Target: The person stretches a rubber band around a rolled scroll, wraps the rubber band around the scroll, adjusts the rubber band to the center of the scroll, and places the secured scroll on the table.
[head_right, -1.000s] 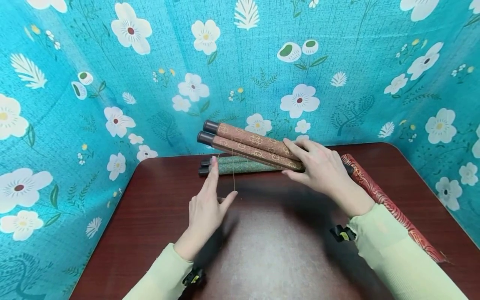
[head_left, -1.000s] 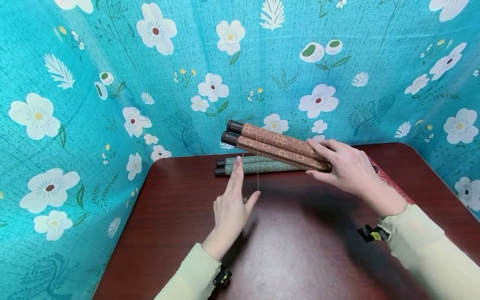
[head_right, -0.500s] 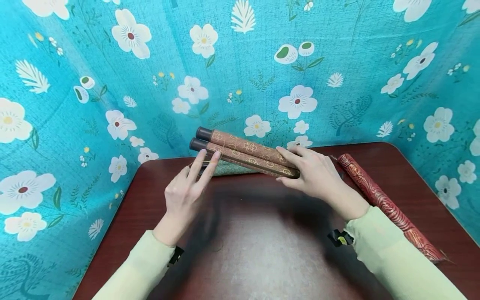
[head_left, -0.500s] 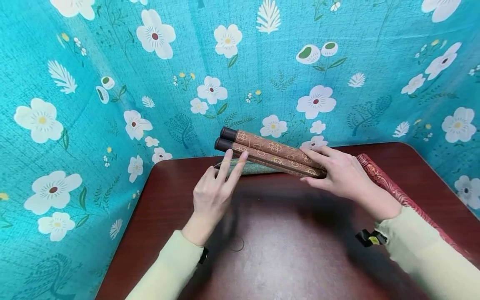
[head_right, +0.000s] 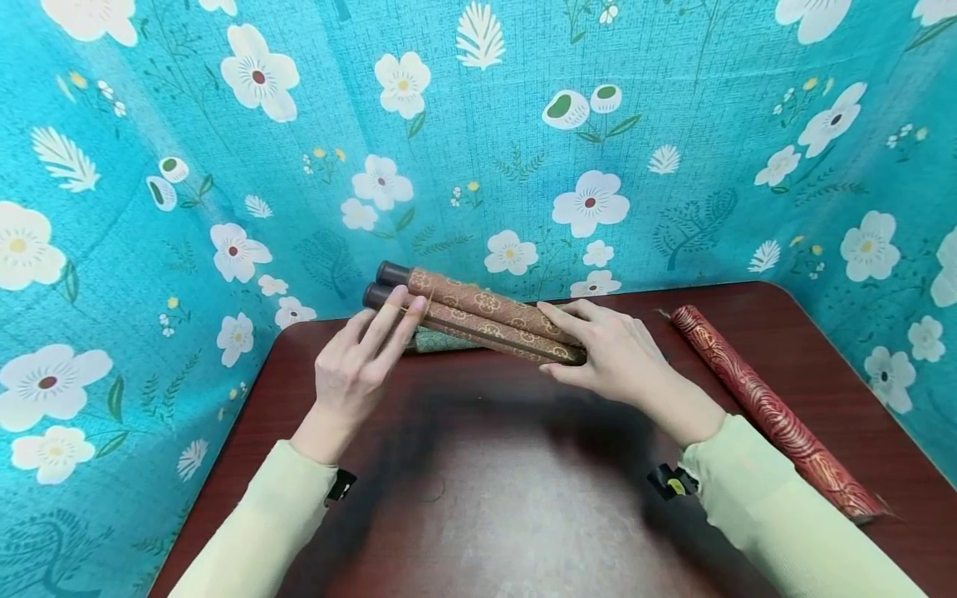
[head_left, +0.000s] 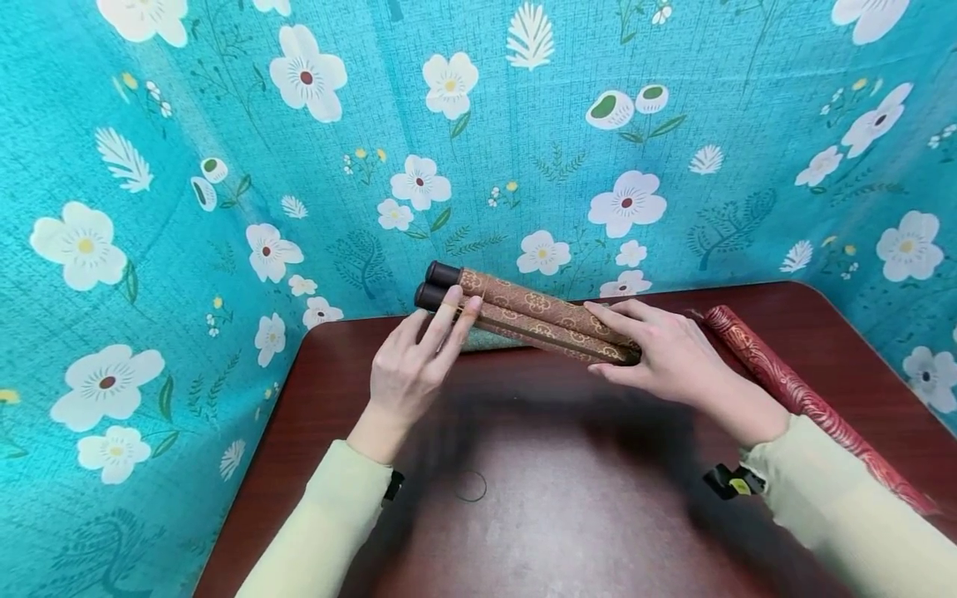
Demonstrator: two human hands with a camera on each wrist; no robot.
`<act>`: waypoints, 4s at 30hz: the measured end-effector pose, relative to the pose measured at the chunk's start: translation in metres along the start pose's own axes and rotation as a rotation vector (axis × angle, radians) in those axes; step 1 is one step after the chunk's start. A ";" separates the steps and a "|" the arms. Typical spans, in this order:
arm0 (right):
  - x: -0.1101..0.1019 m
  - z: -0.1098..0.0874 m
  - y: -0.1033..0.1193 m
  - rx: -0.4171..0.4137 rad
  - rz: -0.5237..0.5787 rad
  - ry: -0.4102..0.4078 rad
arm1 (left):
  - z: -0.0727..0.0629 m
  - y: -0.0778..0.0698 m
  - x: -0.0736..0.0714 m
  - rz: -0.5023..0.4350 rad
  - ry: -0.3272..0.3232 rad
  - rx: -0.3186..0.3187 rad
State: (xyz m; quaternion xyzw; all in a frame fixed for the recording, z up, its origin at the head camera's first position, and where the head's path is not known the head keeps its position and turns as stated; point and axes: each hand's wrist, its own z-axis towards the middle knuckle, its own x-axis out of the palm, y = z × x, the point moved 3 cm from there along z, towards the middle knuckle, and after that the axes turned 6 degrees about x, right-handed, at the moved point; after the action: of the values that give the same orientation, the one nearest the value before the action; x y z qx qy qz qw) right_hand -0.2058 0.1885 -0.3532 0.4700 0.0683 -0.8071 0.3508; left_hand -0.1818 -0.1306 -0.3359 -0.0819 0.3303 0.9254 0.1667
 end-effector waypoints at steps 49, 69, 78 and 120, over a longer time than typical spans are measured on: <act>-0.004 0.004 -0.014 -0.040 -0.109 -0.108 | -0.039 -0.043 0.040 -1.684 0.699 -1.512; -0.001 0.001 -0.020 0.057 -0.072 -0.083 | -0.023 -0.062 0.016 -0.335 0.518 -0.665; 0.002 -0.003 -0.017 0.081 -0.035 -0.011 | -0.004 -0.037 -0.001 -0.042 0.304 -0.244; 0.015 -0.017 -0.010 -0.152 -0.016 -0.010 | -0.025 0.033 0.007 -0.754 0.186 -0.213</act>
State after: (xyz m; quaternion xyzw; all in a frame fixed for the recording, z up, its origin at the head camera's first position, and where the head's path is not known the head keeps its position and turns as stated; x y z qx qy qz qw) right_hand -0.2048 0.1961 -0.3766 0.4373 0.1314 -0.8048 0.3793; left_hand -0.1990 -0.1689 -0.3377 -0.2978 0.1929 0.8170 0.4545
